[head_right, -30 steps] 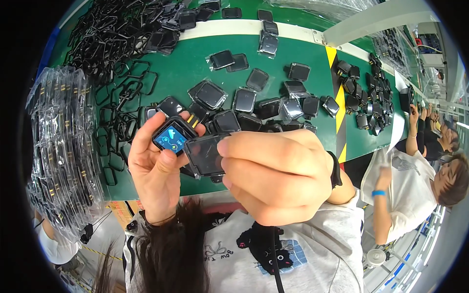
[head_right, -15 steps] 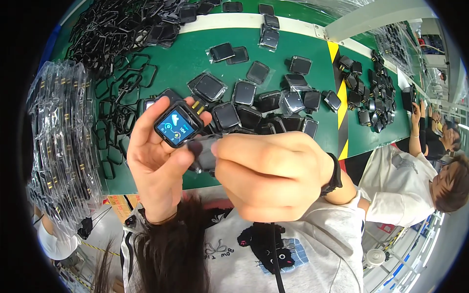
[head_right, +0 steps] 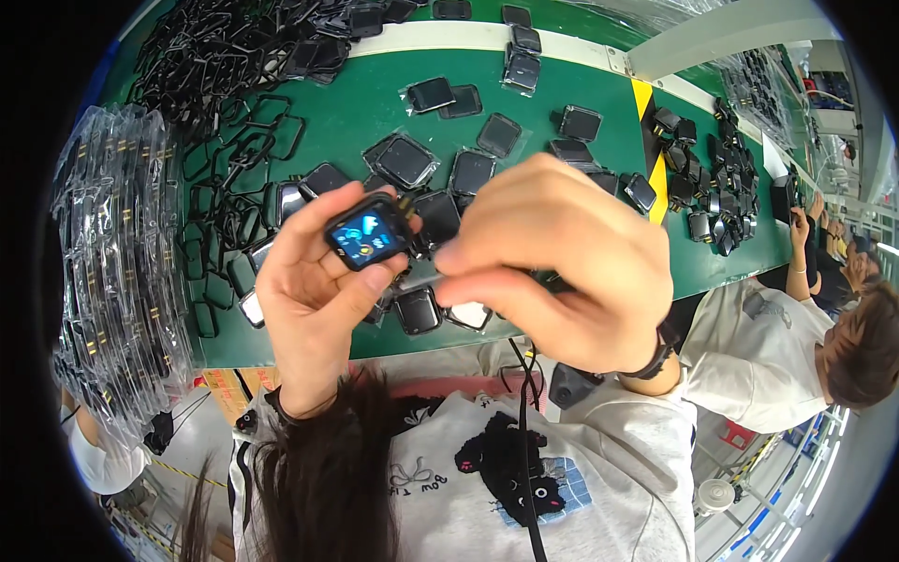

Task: The person picks up a smartwatch, swipes the screen to check the display, and fits a plastic frame over the watch body by hand. After pressing the frame into place, they set the watch aside and repeat the process with another unit.

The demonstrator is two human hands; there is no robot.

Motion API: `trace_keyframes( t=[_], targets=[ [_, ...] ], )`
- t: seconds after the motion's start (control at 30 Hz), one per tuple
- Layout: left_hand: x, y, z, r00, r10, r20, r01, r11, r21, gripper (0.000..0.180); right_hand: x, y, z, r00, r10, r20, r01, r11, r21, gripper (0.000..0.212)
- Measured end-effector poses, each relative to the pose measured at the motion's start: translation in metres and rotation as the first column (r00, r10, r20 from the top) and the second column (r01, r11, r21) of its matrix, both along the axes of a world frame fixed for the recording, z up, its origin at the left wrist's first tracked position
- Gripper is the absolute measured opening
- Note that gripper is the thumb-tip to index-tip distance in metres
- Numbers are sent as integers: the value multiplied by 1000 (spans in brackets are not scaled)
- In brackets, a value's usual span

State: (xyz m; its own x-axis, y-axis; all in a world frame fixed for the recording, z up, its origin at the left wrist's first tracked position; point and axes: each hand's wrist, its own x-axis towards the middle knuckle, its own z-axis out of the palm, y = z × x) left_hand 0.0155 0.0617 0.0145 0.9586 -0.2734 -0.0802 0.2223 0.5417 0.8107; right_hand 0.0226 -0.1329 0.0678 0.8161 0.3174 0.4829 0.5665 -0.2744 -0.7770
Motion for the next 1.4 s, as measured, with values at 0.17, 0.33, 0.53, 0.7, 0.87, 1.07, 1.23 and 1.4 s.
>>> trace_keyframes(
  t=[0.17, 0.33, 0.53, 0.7, 0.87, 1.07, 1.23, 1.4],
  targets=[
    [-5, -5, 4, 996, -93, 7, 93, 996, -1, 53, 11, 8, 10, 977, -22, -214, -12, 988, -156, 24],
    [-7, -5, 1, 993, -112, 33, 113, 994, -2, 56, 14, 11, 2, 951, -14, -309, -35, 988, -152, 27],
    [-8, -4, 6, 993, -120, -18, 119, 993, -22, 57, 12, 12, 0, 970, -51, -239, -13, 967, -256, 25],
    [-10, -4, 6, 993, -107, -39, 107, 994, -23, 58, 9, 18, -2, 968, -67, -241, 6, 969, -247, 25],
    [-12, -3, 1, 996, -79, 41, 79, 997, 6, 58, 11, 18, 2, 988, -16, -152, -28, 959, -283, 24],
    [-14, -3, 6, 983, 63, 174, -33, 985, -171, 67, 16, 10, 25, 992, 129, -7, -122, 915, -384, 27],
    [-2, 0, 5, 826, 52, 561, -109, 992, 68, 73, 23, 3, 40, 945, 298, 134, -198, 848, -491, 31],
    [-5, 0, 10, 864, 54, 501, -83, 996, 35, 72, 15, 7, 43, 952, 294, 85, -241, 892, -383, 35]
  ],
)
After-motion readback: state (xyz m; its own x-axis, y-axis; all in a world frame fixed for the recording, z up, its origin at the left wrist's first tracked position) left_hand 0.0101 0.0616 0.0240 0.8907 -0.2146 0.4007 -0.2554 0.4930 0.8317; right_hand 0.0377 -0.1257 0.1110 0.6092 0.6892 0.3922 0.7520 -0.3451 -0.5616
